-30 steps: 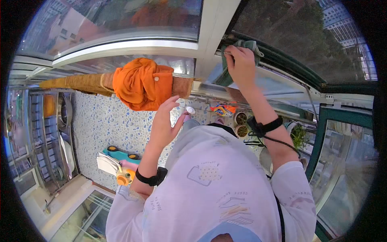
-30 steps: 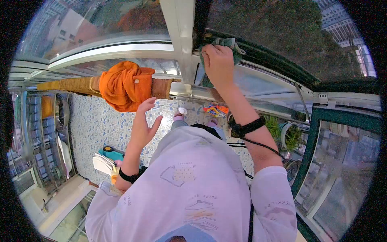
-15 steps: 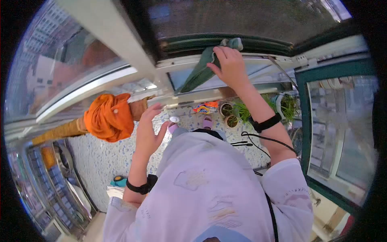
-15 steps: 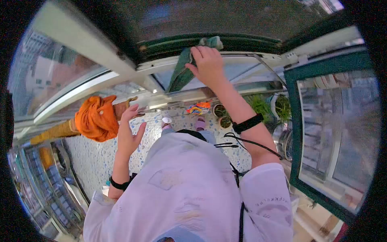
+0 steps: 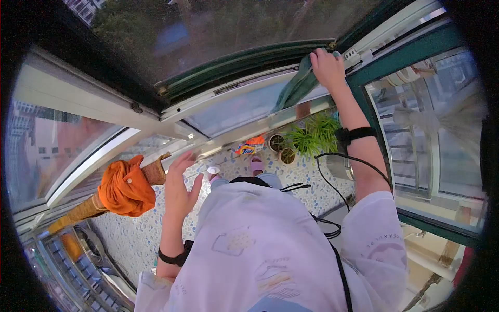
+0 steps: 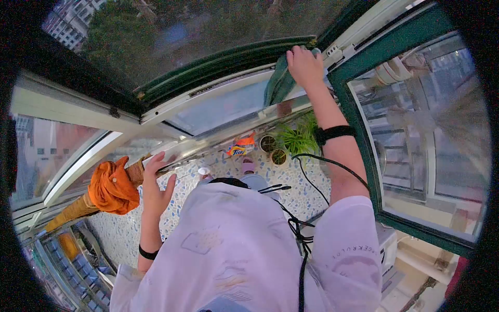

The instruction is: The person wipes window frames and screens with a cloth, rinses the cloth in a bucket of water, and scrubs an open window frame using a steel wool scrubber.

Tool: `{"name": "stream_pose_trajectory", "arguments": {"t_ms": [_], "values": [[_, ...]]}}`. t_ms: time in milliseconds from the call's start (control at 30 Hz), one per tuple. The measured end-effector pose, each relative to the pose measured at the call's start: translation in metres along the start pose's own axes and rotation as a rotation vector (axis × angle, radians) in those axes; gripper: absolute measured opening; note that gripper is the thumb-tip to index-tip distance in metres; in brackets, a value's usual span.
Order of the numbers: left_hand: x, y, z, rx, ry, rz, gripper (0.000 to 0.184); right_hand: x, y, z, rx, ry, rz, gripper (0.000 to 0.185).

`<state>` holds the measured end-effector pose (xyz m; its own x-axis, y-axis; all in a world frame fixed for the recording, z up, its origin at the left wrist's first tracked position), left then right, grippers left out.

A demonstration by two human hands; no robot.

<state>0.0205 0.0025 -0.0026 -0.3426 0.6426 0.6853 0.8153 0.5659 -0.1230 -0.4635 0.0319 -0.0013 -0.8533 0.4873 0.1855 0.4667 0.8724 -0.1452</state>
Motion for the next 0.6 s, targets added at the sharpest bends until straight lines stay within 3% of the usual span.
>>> {"name": "stream_pose_trajectory", "arguments": {"t_ms": [133,200,300,400,467,533,567,600], "values": [[-0.003,0.008,-0.004,0.001,-0.033,-0.039,0.039,0.006,-0.006,0.015,-0.028,-0.089,0.025,0.022],[-0.005,0.014,-0.005,0.012,-0.04,-0.038,0.039,0.0,0.002,0.024,0.215,-0.047,0.061,0.023],[-0.01,0.026,-0.009,0.038,-0.055,-0.063,0.037,0.017,0.011,0.05,0.257,-0.269,0.23,0.022],[-0.015,0.036,-0.006,0.046,-0.039,-0.098,0.035,0.012,0.022,0.035,0.118,-0.272,0.179,0.021],[-0.016,0.037,-0.005,0.047,-0.022,-0.103,0.034,-0.006,0.027,0.011,0.138,-0.193,0.2,0.02],[-0.014,0.035,-0.005,0.01,-0.039,-0.089,0.035,-0.018,0.036,-0.013,0.014,-0.387,0.291,0.022],[-0.014,0.033,-0.005,0.01,-0.038,-0.079,0.035,-0.009,0.038,-0.001,0.02,-0.383,0.298,0.022],[-0.014,0.03,-0.004,0.014,-0.033,-0.062,0.035,0.005,0.042,0.025,0.01,-0.623,0.322,0.024]]}}
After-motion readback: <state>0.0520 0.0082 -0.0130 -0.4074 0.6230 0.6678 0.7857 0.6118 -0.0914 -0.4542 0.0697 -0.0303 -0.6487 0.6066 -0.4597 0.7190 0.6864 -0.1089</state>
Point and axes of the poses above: each hand's wrist, its own y-axis away from the middle knuckle, its own z-axis out of the palm, x = y × z, the point moved 1 cm from there along -y, towards the middle knuckle, and after that the axes turned 14 degrees about -x, right-handed, at the moved point
